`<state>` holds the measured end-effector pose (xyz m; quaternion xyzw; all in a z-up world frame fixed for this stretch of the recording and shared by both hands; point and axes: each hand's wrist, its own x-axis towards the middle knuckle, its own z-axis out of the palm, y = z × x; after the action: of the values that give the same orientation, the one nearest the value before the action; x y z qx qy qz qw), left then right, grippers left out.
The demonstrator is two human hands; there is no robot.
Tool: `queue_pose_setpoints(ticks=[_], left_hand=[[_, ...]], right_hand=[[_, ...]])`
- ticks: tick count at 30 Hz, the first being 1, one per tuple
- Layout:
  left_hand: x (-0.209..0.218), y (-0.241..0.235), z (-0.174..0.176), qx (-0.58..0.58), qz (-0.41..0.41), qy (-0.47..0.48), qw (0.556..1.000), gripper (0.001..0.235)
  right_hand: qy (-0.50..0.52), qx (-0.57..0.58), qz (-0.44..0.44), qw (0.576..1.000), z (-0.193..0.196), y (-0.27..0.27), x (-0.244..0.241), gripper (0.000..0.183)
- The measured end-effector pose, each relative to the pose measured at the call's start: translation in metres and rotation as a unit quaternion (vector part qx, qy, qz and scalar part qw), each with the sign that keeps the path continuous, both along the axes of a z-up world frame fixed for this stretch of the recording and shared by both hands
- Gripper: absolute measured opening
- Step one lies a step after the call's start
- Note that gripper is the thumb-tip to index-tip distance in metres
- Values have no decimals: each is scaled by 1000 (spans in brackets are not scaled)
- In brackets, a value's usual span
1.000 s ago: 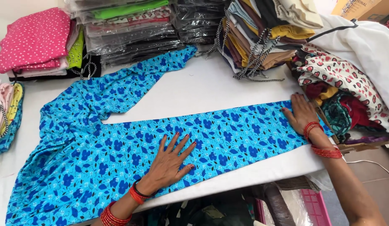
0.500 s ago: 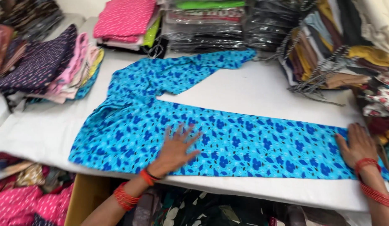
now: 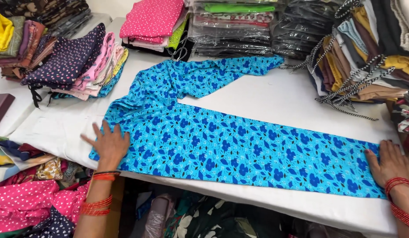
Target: Folding various pairs of patterned trousers on a flat surface.
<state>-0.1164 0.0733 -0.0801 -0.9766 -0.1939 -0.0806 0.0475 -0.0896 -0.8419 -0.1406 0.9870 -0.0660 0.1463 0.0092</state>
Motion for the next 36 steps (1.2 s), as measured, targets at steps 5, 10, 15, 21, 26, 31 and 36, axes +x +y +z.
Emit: queue_pose_setpoints(ticks=[5, 10, 15, 21, 26, 31, 36], left_hand=[[24, -51, -23, -119, -192, -76, 971, 44], [53, -82, -11, -105, -351, -135, 921, 55], [111, -33, -35, -237, -152, 1, 959, 47], [114, -23, -24, -107, -144, -19, 984, 55], [134, 21, -44, -128, -170, -10, 977, 56], [145, 24, -49, -168, -190, -43, 966, 57], [132, -4, -27, -59, -128, -77, 987, 49]], right_hand=[[-6, -10, 7, 1000, -8, -9, 2, 86], [-5, -34, -10, 999, -21, -19, 5, 85], [-1, -20, -9, 1000, -14, -14, 3, 85], [3, -14, -7, 1000, -10, -12, 0, 85], [5, -10, -10, 1000, -4, -6, 0, 84], [-1, -3, -5, 1000, -1, -3, -2, 84], [5, 1, -11, 1000, -4, -4, -1, 84]])
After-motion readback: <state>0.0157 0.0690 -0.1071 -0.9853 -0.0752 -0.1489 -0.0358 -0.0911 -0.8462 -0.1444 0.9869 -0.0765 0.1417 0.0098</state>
